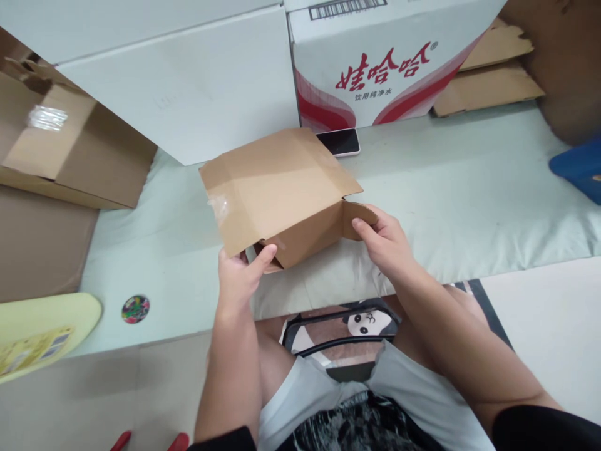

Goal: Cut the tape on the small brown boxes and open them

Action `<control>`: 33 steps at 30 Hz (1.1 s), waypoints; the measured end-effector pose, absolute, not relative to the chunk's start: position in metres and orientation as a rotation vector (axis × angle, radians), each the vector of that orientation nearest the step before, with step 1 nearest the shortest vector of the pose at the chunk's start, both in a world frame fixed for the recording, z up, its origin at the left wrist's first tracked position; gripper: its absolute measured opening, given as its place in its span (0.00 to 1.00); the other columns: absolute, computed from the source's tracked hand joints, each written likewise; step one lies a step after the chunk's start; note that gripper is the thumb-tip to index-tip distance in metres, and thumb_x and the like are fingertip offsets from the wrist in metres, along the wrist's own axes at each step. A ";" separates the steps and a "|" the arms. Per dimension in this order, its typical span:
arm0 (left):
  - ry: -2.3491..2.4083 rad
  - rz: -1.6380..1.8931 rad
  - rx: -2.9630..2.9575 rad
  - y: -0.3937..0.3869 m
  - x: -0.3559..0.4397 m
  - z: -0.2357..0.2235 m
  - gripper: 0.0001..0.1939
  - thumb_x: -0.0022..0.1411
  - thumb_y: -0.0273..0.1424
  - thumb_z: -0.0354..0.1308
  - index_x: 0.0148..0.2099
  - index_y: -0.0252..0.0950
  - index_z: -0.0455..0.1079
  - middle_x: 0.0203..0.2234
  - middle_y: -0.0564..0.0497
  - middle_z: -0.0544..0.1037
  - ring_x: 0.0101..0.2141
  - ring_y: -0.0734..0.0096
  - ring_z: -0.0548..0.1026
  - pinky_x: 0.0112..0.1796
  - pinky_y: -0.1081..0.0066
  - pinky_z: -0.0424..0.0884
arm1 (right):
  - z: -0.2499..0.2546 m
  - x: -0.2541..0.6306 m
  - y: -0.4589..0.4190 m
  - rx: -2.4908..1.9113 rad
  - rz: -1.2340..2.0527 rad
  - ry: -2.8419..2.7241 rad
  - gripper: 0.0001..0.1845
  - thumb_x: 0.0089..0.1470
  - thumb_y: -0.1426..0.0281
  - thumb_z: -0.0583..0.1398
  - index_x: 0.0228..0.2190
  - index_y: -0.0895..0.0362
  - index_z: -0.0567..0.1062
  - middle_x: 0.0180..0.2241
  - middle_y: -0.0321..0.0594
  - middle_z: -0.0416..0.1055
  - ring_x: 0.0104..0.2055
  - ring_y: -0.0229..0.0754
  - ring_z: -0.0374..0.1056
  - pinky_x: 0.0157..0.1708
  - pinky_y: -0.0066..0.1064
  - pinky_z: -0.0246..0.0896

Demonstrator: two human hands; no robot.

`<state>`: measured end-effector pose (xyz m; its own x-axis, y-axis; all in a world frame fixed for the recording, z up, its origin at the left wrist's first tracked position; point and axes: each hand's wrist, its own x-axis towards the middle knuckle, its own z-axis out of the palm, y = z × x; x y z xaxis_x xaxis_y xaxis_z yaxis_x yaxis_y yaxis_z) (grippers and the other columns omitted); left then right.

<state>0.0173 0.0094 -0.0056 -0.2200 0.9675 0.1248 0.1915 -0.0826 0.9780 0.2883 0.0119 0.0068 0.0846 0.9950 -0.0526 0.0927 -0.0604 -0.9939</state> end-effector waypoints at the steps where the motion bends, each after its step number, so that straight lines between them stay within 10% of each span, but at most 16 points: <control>1: 1.469 1.371 1.303 0.010 0.018 -0.006 0.33 0.44 0.53 0.78 0.46 0.36 0.78 0.33 0.46 0.83 0.43 0.54 0.84 0.51 0.59 0.80 | 0.007 0.288 0.012 -1.362 1.144 -1.190 0.14 0.58 0.61 0.61 0.42 0.52 0.80 0.42 0.40 0.83 0.45 0.48 0.78 0.48 0.45 0.74; 33: 1.430 1.385 1.264 0.010 0.020 -0.004 0.28 0.45 0.45 0.79 0.46 0.39 0.80 0.33 0.48 0.83 0.41 0.60 0.83 0.50 0.64 0.79 | 0.006 0.291 0.011 -1.361 1.168 -1.219 0.14 0.58 0.61 0.60 0.42 0.53 0.79 0.43 0.41 0.82 0.48 0.49 0.77 0.51 0.46 0.73</control>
